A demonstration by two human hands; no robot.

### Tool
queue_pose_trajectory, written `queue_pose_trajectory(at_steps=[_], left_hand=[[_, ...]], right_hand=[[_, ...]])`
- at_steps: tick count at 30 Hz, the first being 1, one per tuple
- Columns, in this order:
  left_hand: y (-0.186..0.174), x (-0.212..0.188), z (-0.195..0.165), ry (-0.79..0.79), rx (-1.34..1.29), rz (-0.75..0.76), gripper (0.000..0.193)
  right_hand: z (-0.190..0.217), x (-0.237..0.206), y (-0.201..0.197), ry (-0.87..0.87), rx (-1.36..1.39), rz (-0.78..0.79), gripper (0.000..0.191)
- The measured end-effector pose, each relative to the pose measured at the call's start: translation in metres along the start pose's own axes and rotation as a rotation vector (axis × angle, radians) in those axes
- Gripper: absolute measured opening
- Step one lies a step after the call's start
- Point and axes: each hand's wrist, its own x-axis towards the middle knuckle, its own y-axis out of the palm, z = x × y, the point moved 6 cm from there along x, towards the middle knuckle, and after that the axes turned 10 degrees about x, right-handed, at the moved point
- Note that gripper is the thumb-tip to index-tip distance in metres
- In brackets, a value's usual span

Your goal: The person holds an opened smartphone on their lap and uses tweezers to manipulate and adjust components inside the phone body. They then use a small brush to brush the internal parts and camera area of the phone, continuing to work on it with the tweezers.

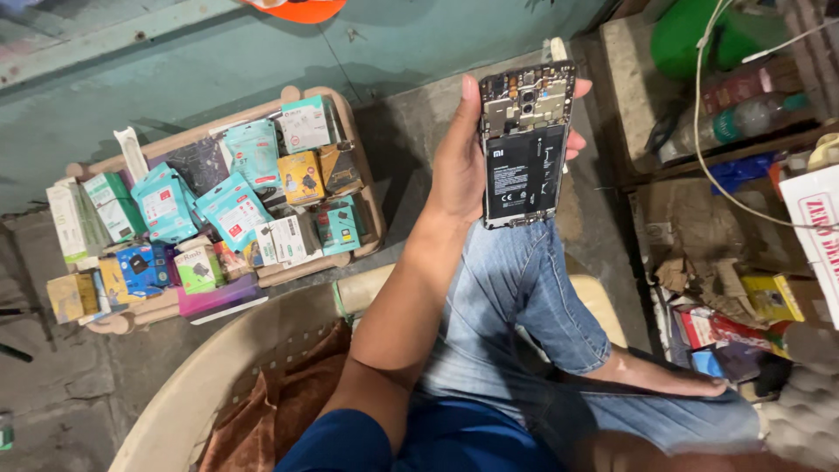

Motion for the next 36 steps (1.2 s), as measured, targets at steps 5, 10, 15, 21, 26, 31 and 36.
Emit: queue_pose_trajectory(at_steps=[5,10,15,21,26,31,36], left_hand=[[0.002,0.001,-0.001,-0.008,-0.036,-0.010,0.085],[0.003,0.001,0.000,-0.043,-0.096,-0.014,0.087],[0.000,-0.003,-0.002,-0.092,-0.002,0.000,0.092],[-0.002,0.001,0.004,-0.033,-0.043,-0.020,0.084],[-0.006,0.000,0.006,0.004,-0.091,0.011,0.078],[-0.008,-0.001,0.006,0.024,-0.053,0.007,0.076],[-0.008,-0.001,0.004,0.030,-0.019,0.005,0.077]], right_hand=[[-0.067,0.012,-0.007,0.361,-0.072,-0.021,0.090],[-0.118,-0.012,0.005,0.262,-0.630,0.373,0.067],[-0.136,-0.032,0.018,0.160,-0.570,0.363,0.028],[-0.145,-0.042,0.010,0.006,-0.674,0.375,0.020],[-0.146,-0.044,0.011,-0.043,-0.722,0.384,0.021],[-0.149,-0.042,0.013,-0.029,-0.709,0.379,0.021],[-0.150,-0.042,0.011,-0.019,-0.691,0.371,0.020]])
